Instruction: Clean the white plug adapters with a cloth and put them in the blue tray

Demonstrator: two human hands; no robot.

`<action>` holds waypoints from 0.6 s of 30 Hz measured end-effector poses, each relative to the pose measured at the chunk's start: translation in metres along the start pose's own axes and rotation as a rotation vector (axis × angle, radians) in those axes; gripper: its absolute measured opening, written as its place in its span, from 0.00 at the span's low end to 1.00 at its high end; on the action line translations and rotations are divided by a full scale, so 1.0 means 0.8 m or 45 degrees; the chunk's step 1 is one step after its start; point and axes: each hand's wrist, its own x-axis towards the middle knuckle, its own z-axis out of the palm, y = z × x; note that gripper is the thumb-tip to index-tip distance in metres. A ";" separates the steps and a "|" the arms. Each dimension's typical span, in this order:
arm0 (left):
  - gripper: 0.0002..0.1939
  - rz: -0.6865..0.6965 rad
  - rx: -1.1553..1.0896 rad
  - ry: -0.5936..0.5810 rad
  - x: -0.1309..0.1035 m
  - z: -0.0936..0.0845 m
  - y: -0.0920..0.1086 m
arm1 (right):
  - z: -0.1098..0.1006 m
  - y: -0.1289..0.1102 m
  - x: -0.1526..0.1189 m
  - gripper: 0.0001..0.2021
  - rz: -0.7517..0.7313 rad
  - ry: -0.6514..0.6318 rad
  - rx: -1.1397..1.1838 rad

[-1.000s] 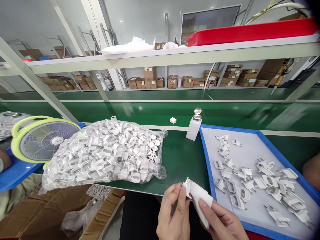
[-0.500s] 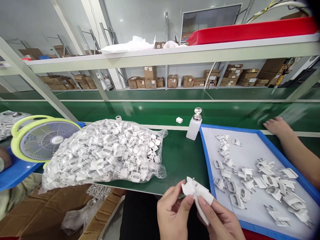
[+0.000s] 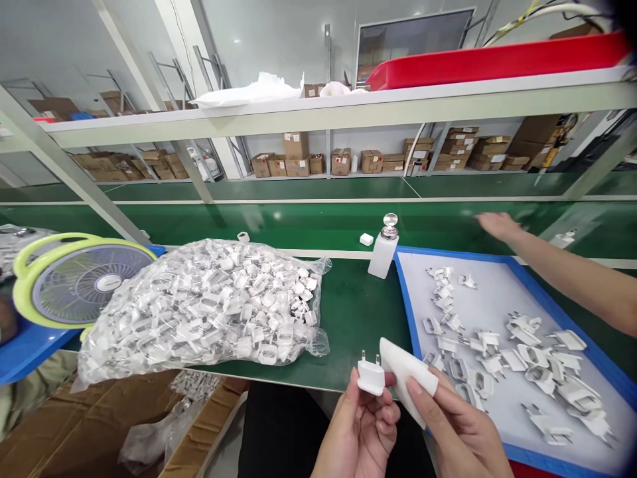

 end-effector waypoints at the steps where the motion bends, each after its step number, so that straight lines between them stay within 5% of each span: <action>1: 0.21 0.001 0.014 0.000 0.001 -0.001 -0.001 | 0.001 -0.006 0.001 0.14 -0.013 -0.080 -0.023; 10: 0.21 0.136 0.230 -0.051 0.007 -0.011 -0.006 | 0.003 -0.029 0.009 0.12 -0.085 -0.325 -0.026; 13: 0.22 0.230 0.461 0.001 0.013 -0.015 -0.012 | -0.007 -0.020 0.011 0.14 -0.005 -0.084 0.041; 18: 0.23 0.707 1.148 0.120 0.036 -0.030 -0.036 | -0.064 -0.016 0.025 0.14 0.169 0.647 0.411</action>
